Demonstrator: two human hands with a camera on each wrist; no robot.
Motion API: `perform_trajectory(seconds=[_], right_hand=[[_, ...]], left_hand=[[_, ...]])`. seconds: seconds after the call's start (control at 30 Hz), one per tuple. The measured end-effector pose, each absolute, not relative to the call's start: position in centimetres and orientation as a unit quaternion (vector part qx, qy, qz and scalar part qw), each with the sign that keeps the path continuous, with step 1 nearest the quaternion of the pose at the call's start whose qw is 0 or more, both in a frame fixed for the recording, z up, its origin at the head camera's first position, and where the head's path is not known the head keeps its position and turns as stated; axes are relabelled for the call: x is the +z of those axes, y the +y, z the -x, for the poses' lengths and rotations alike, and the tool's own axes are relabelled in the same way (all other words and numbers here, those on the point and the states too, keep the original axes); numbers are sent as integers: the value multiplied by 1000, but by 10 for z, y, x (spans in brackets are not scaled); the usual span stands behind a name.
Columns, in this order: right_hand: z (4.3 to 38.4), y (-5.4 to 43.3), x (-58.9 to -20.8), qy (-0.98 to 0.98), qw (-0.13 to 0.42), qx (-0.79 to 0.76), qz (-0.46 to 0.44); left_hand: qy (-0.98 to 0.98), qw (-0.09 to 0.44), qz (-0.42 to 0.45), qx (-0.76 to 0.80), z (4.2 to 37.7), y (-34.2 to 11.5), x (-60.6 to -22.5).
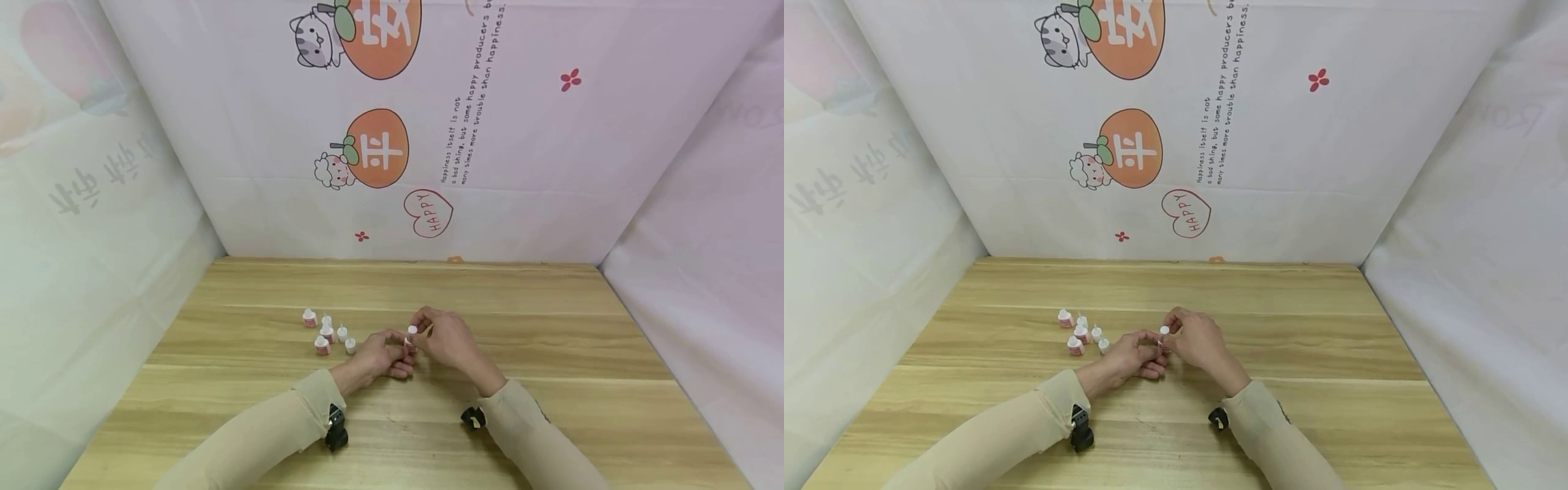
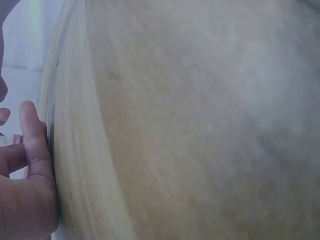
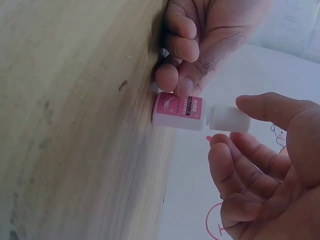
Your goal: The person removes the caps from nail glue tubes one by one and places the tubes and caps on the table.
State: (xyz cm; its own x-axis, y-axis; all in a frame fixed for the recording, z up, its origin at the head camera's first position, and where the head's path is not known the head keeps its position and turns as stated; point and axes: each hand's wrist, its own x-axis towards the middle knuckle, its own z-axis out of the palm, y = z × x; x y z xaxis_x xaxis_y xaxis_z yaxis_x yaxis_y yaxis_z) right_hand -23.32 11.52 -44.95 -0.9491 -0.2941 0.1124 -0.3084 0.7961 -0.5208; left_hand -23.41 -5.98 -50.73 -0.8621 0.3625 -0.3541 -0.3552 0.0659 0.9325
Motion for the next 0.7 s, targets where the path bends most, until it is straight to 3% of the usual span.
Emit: perform_trajectory(seconds=[0.7], right_hand=[[233, 114, -450, -949, 1, 274, -153]], left_hand=[[682, 264, -1, 682, 234, -61, -506]])
